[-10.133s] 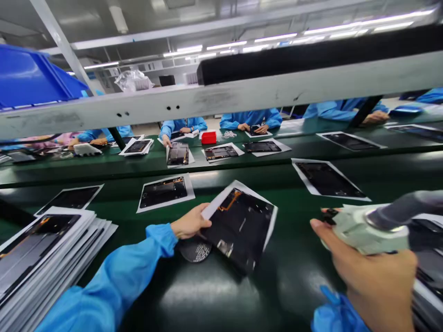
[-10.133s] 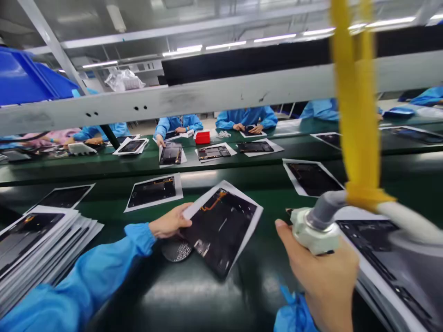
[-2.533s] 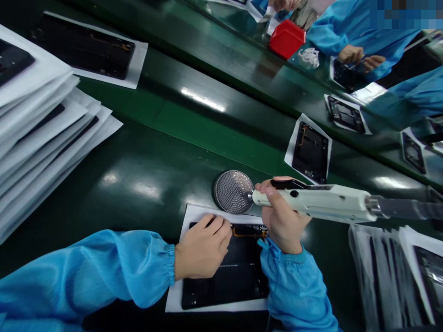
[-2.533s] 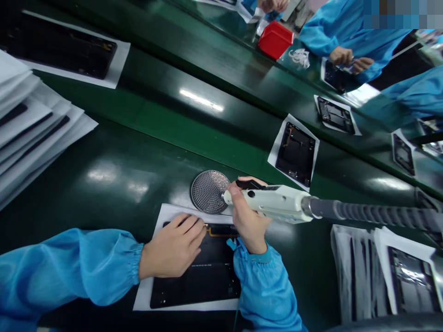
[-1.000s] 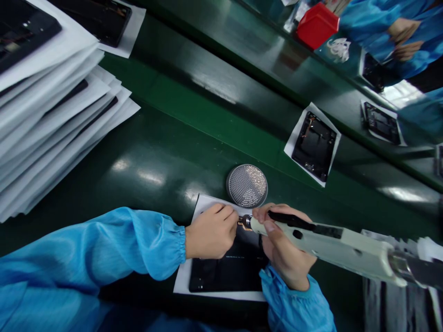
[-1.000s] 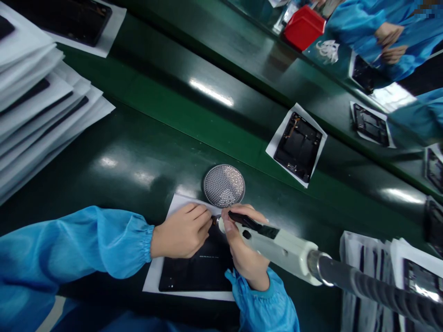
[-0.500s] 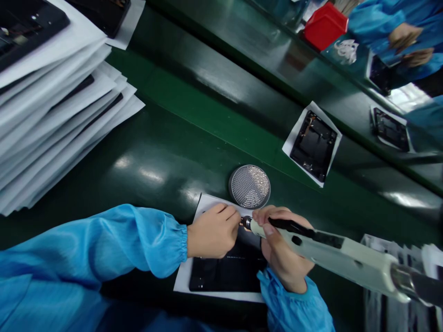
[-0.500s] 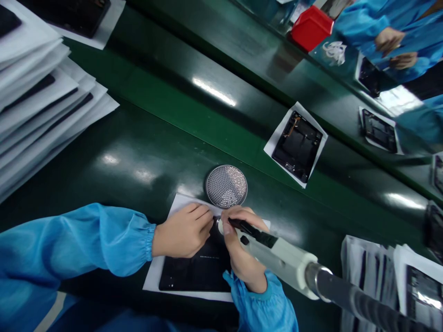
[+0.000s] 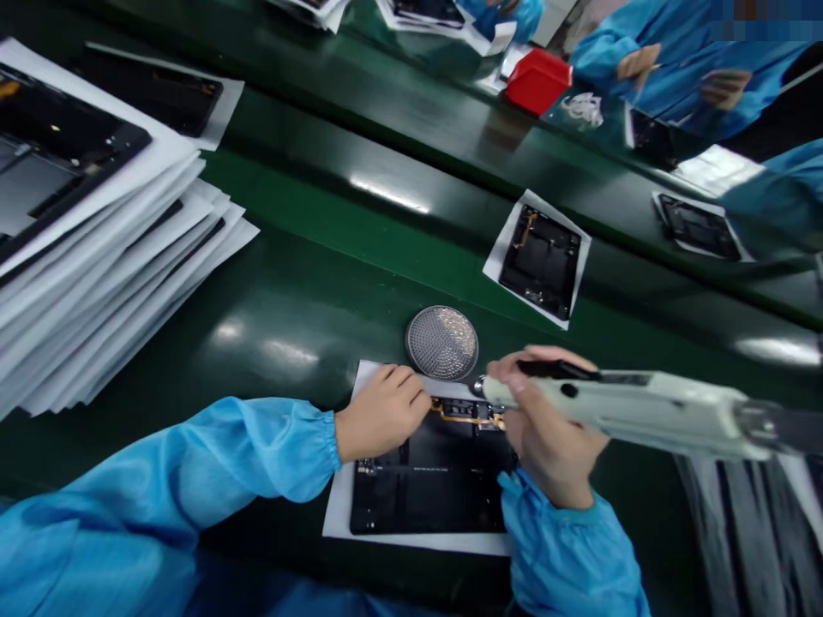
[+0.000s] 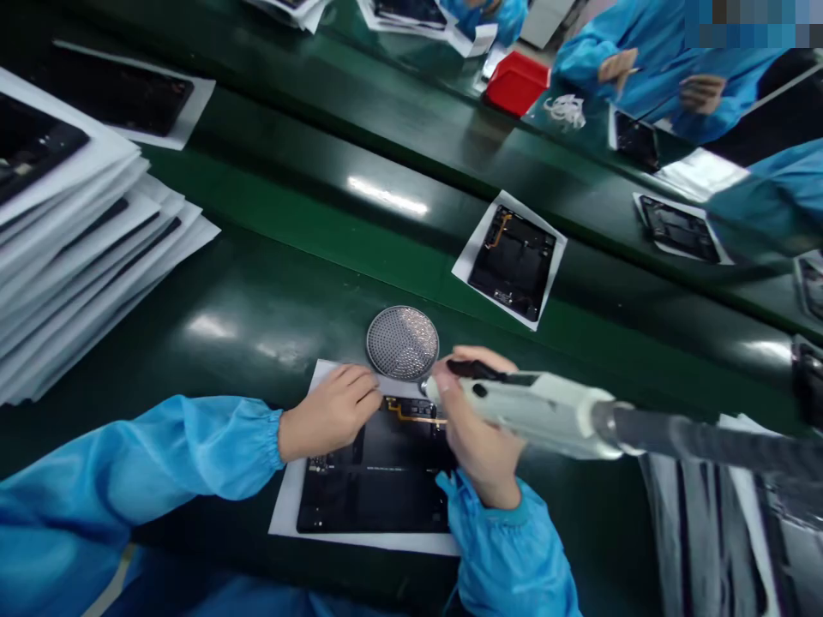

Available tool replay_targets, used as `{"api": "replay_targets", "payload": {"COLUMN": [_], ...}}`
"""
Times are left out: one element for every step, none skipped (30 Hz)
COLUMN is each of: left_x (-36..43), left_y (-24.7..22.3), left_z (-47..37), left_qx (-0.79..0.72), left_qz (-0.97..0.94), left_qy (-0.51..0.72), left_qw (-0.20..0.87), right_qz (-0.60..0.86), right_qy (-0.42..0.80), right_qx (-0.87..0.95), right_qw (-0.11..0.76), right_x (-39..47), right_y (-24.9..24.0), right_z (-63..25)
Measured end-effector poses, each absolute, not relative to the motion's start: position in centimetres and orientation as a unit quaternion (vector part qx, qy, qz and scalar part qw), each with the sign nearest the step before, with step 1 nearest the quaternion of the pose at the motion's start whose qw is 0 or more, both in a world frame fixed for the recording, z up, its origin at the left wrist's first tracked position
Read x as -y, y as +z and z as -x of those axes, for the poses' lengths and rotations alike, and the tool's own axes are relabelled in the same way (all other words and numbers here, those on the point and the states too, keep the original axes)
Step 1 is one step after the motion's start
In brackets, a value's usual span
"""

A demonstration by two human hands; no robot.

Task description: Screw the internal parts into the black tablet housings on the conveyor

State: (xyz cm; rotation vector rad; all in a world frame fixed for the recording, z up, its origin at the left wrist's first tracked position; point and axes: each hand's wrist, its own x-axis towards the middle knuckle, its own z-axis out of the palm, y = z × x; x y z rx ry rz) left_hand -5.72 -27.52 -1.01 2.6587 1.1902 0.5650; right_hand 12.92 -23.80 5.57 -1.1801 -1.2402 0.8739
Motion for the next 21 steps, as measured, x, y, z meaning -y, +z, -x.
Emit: {"api": "replay_targets", "payload": {"left_x": [27.4, 27.2, 27.0, 26.8, 26.7, 26.6, 26.6, 26.6, 26.6, 26.6, 26.6, 26.5, 26.5, 26.4, 26.4, 26.5, 26.6, 26.8, 27.1, 27.4, 27.5], "left_y": [-1.1, -1.2, -1.3, -1.3, -1.3, -1.3, -1.2, -1.1, -1.0, -0.9, -0.9, -0.8, -0.9, -1.0, -1.1, -1.2, -1.4, -1.4, -1.4, -1.2, -0.8], "left_z": [5.8, 6.0, 6.1, 6.2, 6.3, 6.4, 6.5, 6.6, 6.7, 6.7, 6.8, 6.8, 6.8, 6.8, 6.7, 6.6, 6.6, 6.5, 6.5, 6.6, 6.8], "left_qx": [-0.402, -0.405, -0.407, -0.411, -0.417, -0.425, -0.436, -0.451, -0.468, -0.485, -0.500, -0.512, -0.519, -0.521, -0.520, -0.516, -0.510, -0.504, -0.498, -0.493, -0.489], "left_qz": [-0.893, -0.893, -0.893, -0.893, -0.891, -0.889, -0.885, -0.879, -0.871, -0.863, -0.855, -0.849, -0.845, -0.844, -0.845, -0.847, -0.851, -0.854, -0.857, -0.860, -0.862], "left_qy": [0.185, 0.178, 0.172, 0.166, 0.160, 0.155, 0.150, 0.146, 0.141, 0.137, 0.133, 0.130, 0.128, 0.127, 0.126, 0.126, 0.127, 0.128, 0.130, 0.131, 0.134], "left_qw": [0.088, 0.087, 0.085, 0.081, 0.076, 0.069, 0.062, 0.054, 0.046, 0.038, 0.032, 0.027, 0.023, 0.019, 0.016, 0.013, 0.009, 0.004, -0.001, -0.008, -0.013], "right_qz": [0.509, 0.511, 0.511, 0.510, 0.509, 0.508, 0.508, 0.507, 0.507, 0.506, 0.505, 0.506, 0.508, 0.511, 0.514, 0.519, 0.524, 0.531, 0.536, 0.535, 0.532], "right_qy": [0.357, 0.347, 0.339, 0.331, 0.322, 0.314, 0.307, 0.297, 0.288, 0.278, 0.266, 0.254, 0.244, 0.236, 0.229, 0.224, 0.222, 0.214, 0.206, 0.203, 0.197], "right_qx": [0.511, 0.496, 0.484, 0.474, 0.467, 0.461, 0.455, 0.450, 0.447, 0.445, 0.445, 0.446, 0.448, 0.449, 0.449, 0.446, 0.439, 0.427, 0.409, 0.386, 0.363], "right_qw": [0.593, 0.611, 0.625, 0.637, 0.647, 0.656, 0.664, 0.672, 0.679, 0.685, 0.690, 0.693, 0.694, 0.694, 0.694, 0.694, 0.695, 0.700, 0.709, 0.724, 0.739], "right_x": [23.3, 22.7, 22.2, 21.7, 21.3, 20.9, 20.6, 20.4, 20.2, 20.1, 20.0, 20.0, 20.0, 20.0, 20.1, 20.2, 20.4, 20.6, 20.8, 20.9, 21.0], "right_y": [6.1, 6.6, 6.9, 7.2, 7.4, 7.5, 7.5, 7.5, 7.5, 7.5, 7.5, 7.6, 7.7, 7.9, 8.2, 8.5, 8.9, 9.2, 9.5, 9.7, 9.8], "right_z": [-13.4, -13.9, -14.5, -15.1, -15.7, -16.3, -16.9, -17.4, -17.9, -18.3, -18.7, -18.9, -19.2, -19.4, -19.5, -19.7, -19.9, -20.3, -20.8, -21.4, -22.3]}}
